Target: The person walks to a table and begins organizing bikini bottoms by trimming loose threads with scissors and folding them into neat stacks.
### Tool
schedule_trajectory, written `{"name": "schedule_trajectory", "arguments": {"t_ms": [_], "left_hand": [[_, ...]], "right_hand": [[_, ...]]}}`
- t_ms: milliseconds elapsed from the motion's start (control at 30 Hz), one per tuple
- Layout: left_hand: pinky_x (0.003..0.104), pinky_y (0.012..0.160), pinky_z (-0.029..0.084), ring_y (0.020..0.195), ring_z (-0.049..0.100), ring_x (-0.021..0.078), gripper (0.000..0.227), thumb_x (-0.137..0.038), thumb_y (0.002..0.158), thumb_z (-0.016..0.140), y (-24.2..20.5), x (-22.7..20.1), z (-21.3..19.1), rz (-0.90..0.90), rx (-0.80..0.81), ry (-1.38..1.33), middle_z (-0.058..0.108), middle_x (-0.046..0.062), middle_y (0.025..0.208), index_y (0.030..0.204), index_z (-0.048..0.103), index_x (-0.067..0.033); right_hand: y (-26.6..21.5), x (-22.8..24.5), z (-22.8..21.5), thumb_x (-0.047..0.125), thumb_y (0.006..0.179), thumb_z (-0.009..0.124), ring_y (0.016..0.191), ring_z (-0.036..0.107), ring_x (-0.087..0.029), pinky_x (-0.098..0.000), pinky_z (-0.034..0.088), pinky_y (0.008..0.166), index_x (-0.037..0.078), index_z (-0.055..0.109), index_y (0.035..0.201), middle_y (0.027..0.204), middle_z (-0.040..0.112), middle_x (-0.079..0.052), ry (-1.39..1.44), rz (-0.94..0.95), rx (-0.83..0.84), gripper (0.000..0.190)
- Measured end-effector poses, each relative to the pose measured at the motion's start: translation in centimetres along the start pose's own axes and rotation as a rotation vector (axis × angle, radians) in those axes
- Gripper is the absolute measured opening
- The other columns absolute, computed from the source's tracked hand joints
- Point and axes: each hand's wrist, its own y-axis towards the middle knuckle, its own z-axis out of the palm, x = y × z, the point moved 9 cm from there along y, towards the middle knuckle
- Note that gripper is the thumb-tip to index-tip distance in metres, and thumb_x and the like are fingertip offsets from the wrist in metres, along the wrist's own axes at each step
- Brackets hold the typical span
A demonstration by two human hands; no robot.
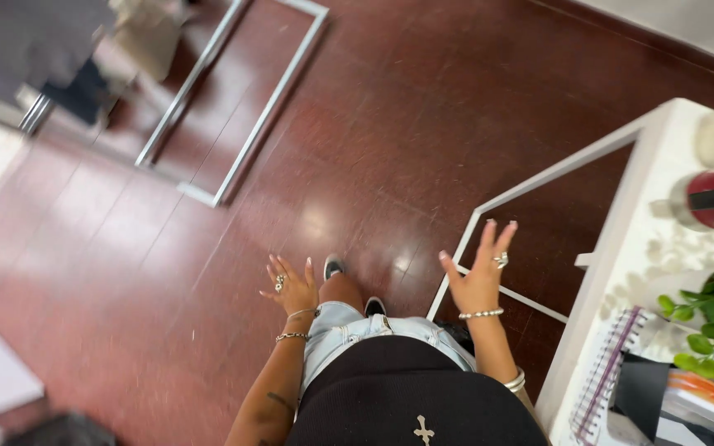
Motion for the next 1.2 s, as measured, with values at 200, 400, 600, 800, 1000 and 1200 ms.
{"name": "schedule_trajectory", "arguments": {"t_ms": [200, 400, 600, 800, 1000, 1200], "left_hand": [[0.080, 0.115, 0.009, 0.160, 0.001, 0.0293, 0.092, -0.077, 0.101, 0.017, 11.3, -11.8, 3.9, 0.155, 0.165, 0.054, -0.001, 0.008, 0.174, 0.165, 0.007, -0.0108], [0.059, 0.122, 0.025, 0.152, 0.033, 0.0440, 0.090, -0.079, 0.103, 0.025, 26.1, -26.4, 12.1, 0.482, 0.533, 0.133, 0.043, 0.034, 0.155, 0.165, 0.024, -0.0133], [0.048, 0.085, 0.056, 0.093, 0.074, 0.0389, 0.077, -0.081, 0.087, 0.049, 32.7, -46.1, 11.5, 0.823, 0.642, 0.294, 0.079, 0.010, 0.076, 0.073, 0.081, -0.0127], [0.058, 0.104, 0.045, 0.119, 0.064, 0.0468, 0.101, -0.080, 0.094, 0.031, 21.9, -67.0, 8.6, 1.018, 0.837, 0.324, 0.074, 0.031, 0.106, 0.098, 0.078, 0.0092], [0.052, 0.104, 0.047, 0.114, 0.068, 0.0426, 0.093, -0.080, 0.093, 0.042, 16.7, -76.0, 17.1, 1.098, 0.953, 0.342, 0.076, 0.027, 0.093, 0.090, 0.079, 0.0058], [0.038, 0.060, 0.066, 0.074, 0.075, 0.0425, 0.095, -0.066, 0.093, 0.062, 25.2, -77.4, 28.9, 0.715, 1.142, 0.153, 0.069, 0.036, 0.091, 0.150, 0.041, 0.0064]], "right_hand": [[6.9, -3.0, -0.3, 0.025, 0.082, 0.083, 0.154, 0.022, -0.039, -0.0480, 0.039, 0.119, 0.013, 0.019, 0.165, 0.171, -0.008, -0.018, -0.039, 0.199, -0.094, 0.106], [16.1, -2.8, -3.2, 0.009, 0.081, 0.083, 0.153, 0.016, -0.049, -0.0554, 0.036, 0.119, 0.000, 0.029, 0.159, 0.169, -0.002, -0.029, 0.016, 0.214, -0.434, 0.095], [16.6, 0.1, -13.7, 0.007, 0.090, 0.082, 0.130, 0.052, -0.038, -0.0478, 0.040, 0.112, 0.005, 0.068, 0.125, 0.136, 0.055, -0.019, -0.396, 0.156, -1.238, 0.038], [10.7, -0.3, -20.8, -0.017, 0.092, 0.079, 0.147, 0.030, -0.048, -0.0539, 0.027, 0.123, -0.012, 0.041, 0.138, 0.152, 0.024, -0.028, -0.466, 0.183, -1.630, 0.060], [10.6, -5.7, -20.8, -0.017, 0.101, 0.067, 0.137, 0.037, -0.032, -0.0448, 0.035, 0.121, 0.009, 0.014, 0.155, 0.145, 0.028, -0.018, -0.215, 0.200, -1.841, 0.080], [6.8, -11.1, -19.7, 0.002, 0.112, 0.063, 0.042, 0.043, -0.018, -0.0329, 0.038, 0.044, 0.004, 0.048, 0.096, 0.059, 0.045, -0.010, 0.000, 0.254, -2.234, 0.022]]}}
